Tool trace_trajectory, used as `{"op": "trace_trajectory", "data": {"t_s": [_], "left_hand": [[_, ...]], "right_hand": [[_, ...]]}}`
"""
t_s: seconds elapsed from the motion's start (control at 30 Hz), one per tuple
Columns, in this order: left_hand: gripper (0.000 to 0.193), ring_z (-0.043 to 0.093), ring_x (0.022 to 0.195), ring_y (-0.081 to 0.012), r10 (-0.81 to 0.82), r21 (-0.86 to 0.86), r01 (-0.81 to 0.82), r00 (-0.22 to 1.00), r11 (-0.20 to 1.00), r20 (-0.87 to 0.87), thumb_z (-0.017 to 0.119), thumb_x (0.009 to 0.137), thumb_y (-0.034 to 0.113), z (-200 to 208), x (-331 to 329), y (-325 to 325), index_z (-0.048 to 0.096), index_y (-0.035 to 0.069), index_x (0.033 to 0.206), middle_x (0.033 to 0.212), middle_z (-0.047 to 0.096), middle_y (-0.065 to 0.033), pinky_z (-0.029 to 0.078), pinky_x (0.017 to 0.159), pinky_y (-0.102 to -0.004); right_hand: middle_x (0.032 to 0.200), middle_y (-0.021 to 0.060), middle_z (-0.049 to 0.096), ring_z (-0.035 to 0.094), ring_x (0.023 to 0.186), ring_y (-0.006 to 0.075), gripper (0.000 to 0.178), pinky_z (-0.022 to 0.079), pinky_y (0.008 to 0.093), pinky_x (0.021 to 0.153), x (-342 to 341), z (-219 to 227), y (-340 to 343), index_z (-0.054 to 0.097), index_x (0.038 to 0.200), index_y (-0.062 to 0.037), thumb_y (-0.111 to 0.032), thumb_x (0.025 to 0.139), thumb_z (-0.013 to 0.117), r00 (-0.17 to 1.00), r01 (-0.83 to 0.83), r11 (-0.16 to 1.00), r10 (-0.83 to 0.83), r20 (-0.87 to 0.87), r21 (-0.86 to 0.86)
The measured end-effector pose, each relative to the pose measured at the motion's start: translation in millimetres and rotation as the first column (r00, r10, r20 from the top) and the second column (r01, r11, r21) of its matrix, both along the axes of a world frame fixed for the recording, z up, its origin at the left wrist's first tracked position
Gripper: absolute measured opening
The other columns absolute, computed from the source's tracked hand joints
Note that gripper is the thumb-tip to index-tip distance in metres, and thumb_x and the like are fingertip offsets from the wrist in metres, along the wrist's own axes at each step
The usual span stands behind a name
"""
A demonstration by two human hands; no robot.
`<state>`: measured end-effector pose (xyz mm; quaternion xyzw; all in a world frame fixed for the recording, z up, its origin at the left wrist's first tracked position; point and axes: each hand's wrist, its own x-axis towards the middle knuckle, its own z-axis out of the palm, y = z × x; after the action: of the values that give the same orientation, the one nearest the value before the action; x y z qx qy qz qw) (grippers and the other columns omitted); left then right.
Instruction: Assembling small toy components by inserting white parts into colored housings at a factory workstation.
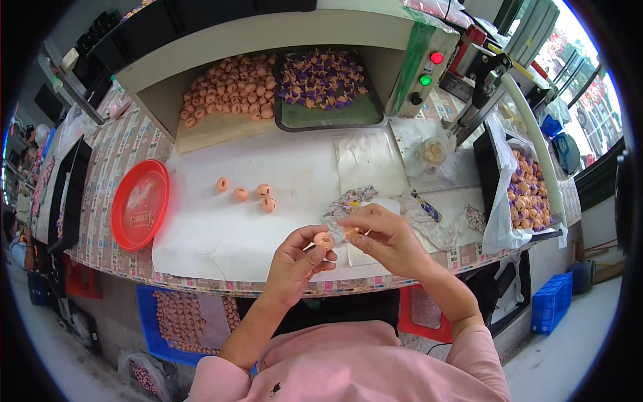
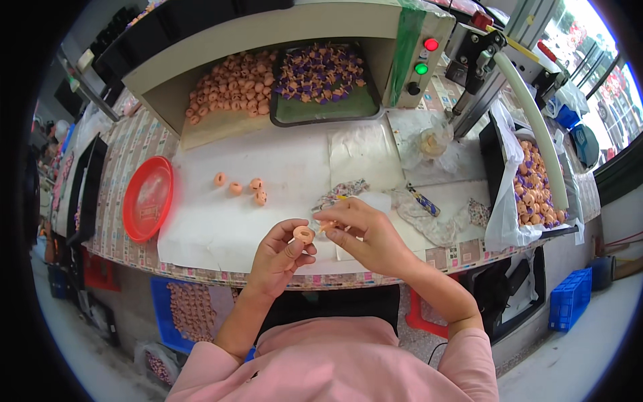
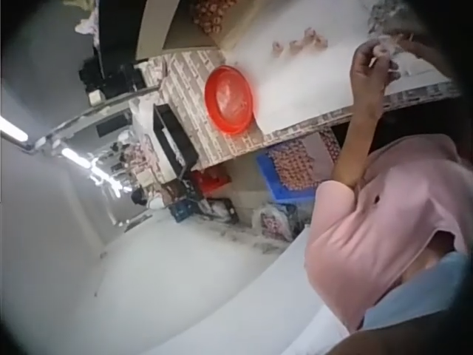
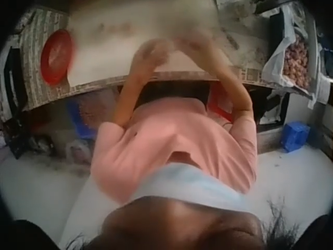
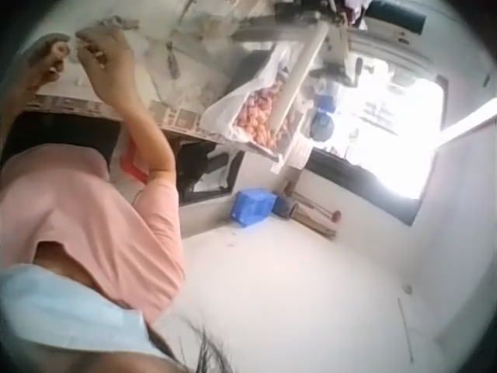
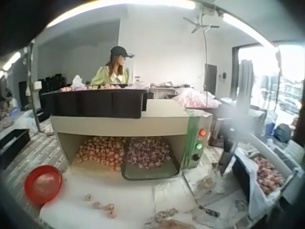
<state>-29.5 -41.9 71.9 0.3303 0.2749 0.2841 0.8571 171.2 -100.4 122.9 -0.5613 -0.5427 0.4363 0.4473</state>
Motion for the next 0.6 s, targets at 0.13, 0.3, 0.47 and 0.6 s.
{"op": "trace_trajectory", "data": {"t_s": [0.13,0.3,0.47,0.6], "left_hand": [[0.038,0.063,0.087,-0.0136,-0.034,0.03,0.034,0.999,0.999,-0.015,0.064,0.09,0.015,-1,8,-17,0.053,0.002,0.124,0.105,0.061,-0.0065,0.057,0.076,-0.0277],[0.036,0.064,0.082,-0.0135,-0.066,0.132,0.072,0.997,0.989,-0.046,0.066,0.089,0.016,-3,17,-30,0.057,0.0,0.12,0.1,0.064,-0.0084,0.058,0.072,-0.0279],[0.036,0.064,0.077,-0.013,-0.088,0.174,0.101,0.993,0.98,-0.081,0.068,0.087,0.021,-6,24,-34,0.06,-0.001,0.115,0.097,0.065,-0.0081,0.056,0.068,-0.0264],[0.037,0.063,0.071,-0.0123,-0.144,0.101,0.153,0.985,0.983,-0.094,0.071,0.085,0.024,-8,31,-37,0.061,-0.001,0.11,0.093,0.065,-0.0078,0.055,0.062,-0.0261]], "right_hand": [[0.095,0.006,0.063,0.062,0.084,0.0148,0.028,0.05,0.0265,0.07,0,4,-22,0.063,0.113,-0.0042,-0.003,0.085,0.066,0.985,-0.019,0.996,0.004,0.175,0.083],[0.096,0.0084,0.066,0.063,0.081,0.0174,0.024,0.05,0.0287,0.07,8,-4,-36,0.068,0.106,-0.0049,-0.002,0.082,0.067,0.974,-0.058,0.979,0.012,0.224,0.197],[0.088,0.0085,0.068,0.065,0.075,0.0203,0.028,0.051,0.0287,0.067,16,-8,-46,0.069,0.105,-0.0054,0.0,0.078,0.071,0.97,-0.012,0.993,-0.016,0.241,0.115],[0.085,0.0086,0.068,0.066,0.075,0.0214,0.029,0.052,0.0294,0.067,25,-7,-47,0.07,0.104,-0.0047,-0.001,0.076,0.073,0.953,-0.078,0.965,-0.001,0.303,0.25]]}}
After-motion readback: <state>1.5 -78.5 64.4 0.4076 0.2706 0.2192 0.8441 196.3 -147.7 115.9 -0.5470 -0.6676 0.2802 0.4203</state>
